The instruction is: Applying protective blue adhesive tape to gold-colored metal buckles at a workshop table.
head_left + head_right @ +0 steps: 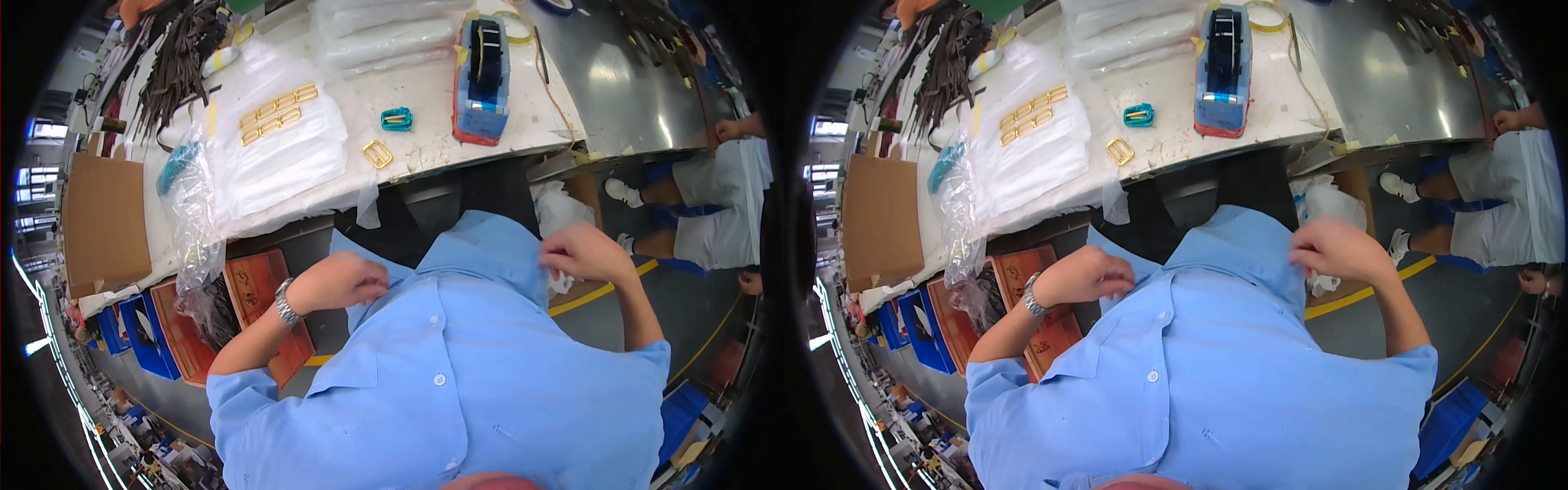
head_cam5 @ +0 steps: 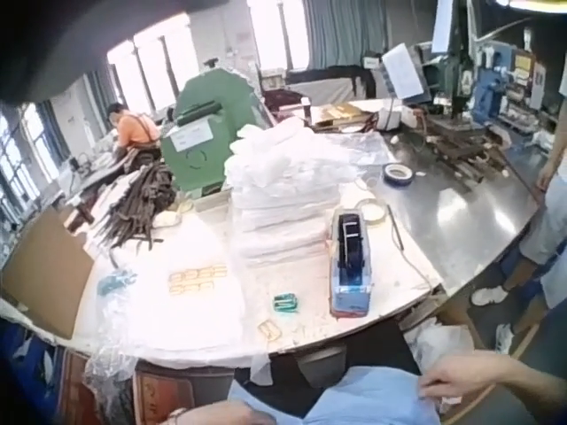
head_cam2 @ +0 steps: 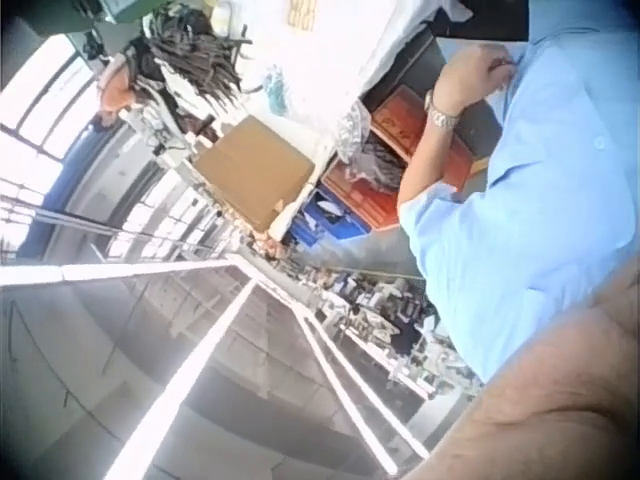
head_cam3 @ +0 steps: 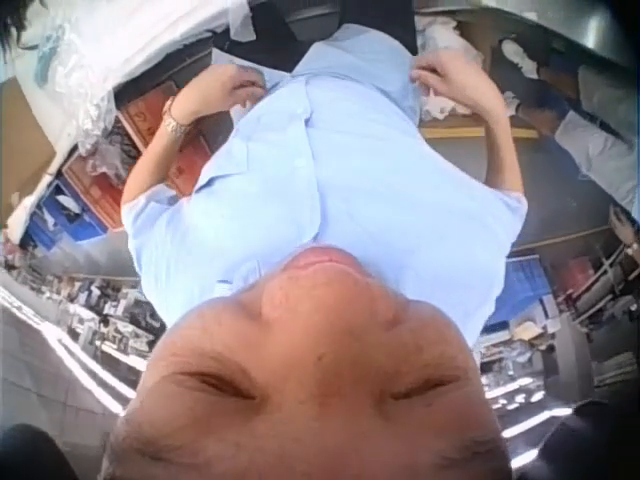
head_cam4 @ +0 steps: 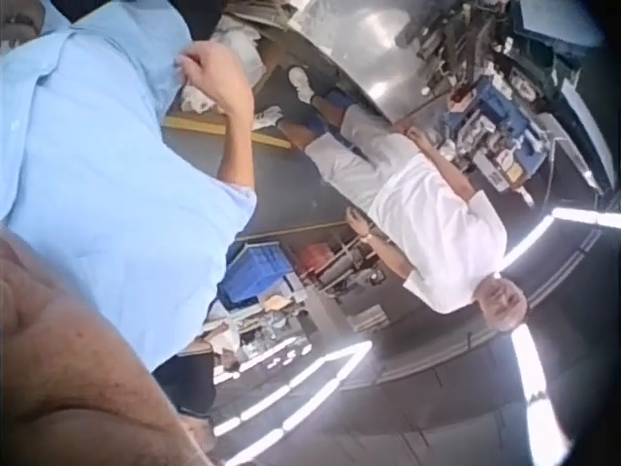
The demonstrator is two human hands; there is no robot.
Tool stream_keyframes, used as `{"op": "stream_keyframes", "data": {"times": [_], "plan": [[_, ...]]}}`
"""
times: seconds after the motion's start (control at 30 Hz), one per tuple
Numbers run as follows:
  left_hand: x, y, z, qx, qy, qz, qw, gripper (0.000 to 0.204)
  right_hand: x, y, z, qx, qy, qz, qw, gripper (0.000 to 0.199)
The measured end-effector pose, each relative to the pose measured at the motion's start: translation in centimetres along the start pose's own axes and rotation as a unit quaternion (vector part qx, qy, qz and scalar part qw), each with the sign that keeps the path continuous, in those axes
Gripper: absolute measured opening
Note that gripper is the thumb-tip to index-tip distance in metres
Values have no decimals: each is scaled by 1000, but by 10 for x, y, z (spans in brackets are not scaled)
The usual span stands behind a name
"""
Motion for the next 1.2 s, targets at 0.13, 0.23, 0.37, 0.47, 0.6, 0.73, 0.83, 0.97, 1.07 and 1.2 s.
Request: {"op": "stream_keyframes", "data": {"times": [0.13,0.23,0.37,0.47,0.6,0.73,0.83,0.97,1.07,1.2], "plan": [[-51,-36,-63,-123,106,-63,985,14,63,15,-64,53,-202,-24,978,19],[-42,-34,-80,-164,130,-102,973,15,28,61,-108,-27,-236,118,964,22],[0,10,-70,-213,129,-105,963,18,-3,88,-101,-108,-291,38,950,19],[19,26,-75,-270,138,-137,943,24,-12,78,-98,-226,-273,31,934,14],[25,29,-101,-290,81,-246,921,39,-9,83,-110,-240,-268,104,927,13],[34,40,-113,-273,82,-301,910,44,-5,84,-122,-250,-288,157,911,14],[40,40,-111,-272,53,-295,914,43,-2,78,-128,-242,-281,144,918,14],[19,19,-91,-244,38,-270,931,35,-7,66,-134,-234,-265,43,935,14],[-23,-5,-70,-171,101,-195,961,17,3,46,-110,-217,-252,-55,942,15],[-95,-81,-44,-246,124,-125,953,9,40,0,-65,-236,-235,-111,936,14]]}}
Point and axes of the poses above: each hand's wrist, its own z-axis away from the middle knuckle, its own y-axis out of the palm, x = y × z, the point moved 8 cm from there along -z, towards the middle knuckle, and after that the axes turned 2 degrees about x, right-handed, at the moved point
